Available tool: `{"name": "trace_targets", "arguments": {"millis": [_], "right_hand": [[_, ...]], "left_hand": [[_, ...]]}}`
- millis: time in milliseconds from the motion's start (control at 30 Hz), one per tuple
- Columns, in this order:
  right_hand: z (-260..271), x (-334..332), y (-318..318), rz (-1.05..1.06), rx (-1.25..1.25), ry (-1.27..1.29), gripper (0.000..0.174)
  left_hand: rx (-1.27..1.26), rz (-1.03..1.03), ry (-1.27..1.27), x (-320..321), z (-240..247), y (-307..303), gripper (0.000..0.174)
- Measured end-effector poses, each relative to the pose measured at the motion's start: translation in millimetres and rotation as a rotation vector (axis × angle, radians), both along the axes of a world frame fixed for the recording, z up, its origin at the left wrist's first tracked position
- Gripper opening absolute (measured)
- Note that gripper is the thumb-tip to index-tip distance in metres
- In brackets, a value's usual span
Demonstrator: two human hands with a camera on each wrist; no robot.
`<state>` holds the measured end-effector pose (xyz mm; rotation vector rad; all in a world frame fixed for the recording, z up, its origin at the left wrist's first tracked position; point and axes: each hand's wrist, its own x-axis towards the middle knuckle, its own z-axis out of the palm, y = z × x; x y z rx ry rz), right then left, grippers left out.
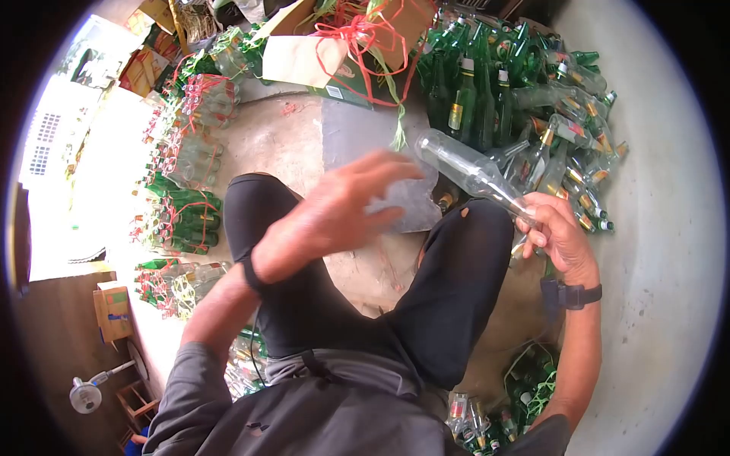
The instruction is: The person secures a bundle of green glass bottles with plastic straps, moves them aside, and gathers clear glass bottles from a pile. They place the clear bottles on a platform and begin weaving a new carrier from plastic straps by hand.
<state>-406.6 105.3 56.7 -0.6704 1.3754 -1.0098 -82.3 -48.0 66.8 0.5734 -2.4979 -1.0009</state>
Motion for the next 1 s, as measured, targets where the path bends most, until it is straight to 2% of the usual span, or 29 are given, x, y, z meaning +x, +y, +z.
{"name": "trace_targets", "arguments": {"millis": [33,100,233,333,500,667,733,767,833,900,1000], "right_hand": [[8.0,6.6,-6.7,0.004,-0.005,-0.002,0.028],[24.3,20.7,-19.5,0.129,0.014,0.134,0.027],[43.8,46.5,-34.0,0.201,0.011,0.143,0.029],[44.4,65.5,-40.4,0.227,0.015,0.166,0.026],[31.8,82.1,-48.3,0.251,0.028,0.219,0.024],[32.1,89.9,-50.9,0.248,-0.015,0.216,0.036],[26.9,90.9,-43.5,0.199,-0.052,0.207,0.032],[23.3,91.8,-39.4,0.156,-0.098,0.199,0.029],[14.4,92.3,-27.7,0.131,-0.162,0.264,0.027],[8.0,94.4,-18.3,0.102,-0.224,0.325,0.025],[1.4,96.4,-6.9,0.012,-0.292,0.343,0.021]], "left_hand": [[-0.129,-0.027,0.114,-15.4,-4.3,3.2,0.054],[-0.255,-0.037,0.168,-40.6,-20.3,6.2,0.057],[-0.289,0.002,0.180,-60.4,-43.2,3.0,0.057],[-0.369,0.018,0.148,-55.3,-46.5,-0.4,0.048],[-0.348,0.021,0.078,-42.3,-59.9,-0.5,0.048],[-0.316,0.043,0.106,-34.5,-72.6,-5.5,0.049],[-0.224,0.204,0.138,-28.6,-79.6,-13.6,0.048],[-0.217,0.202,0.134,-23.8,-80.9,-18.6,0.048],[-0.005,0.391,0.011,-17.4,-82.4,-31.2,0.046],[-0.038,0.451,0.079,-18.0,-101.4,-47.1,0.045],[-0.015,0.611,0.136,-13.6,-98.2,-62.2,0.045]]}}
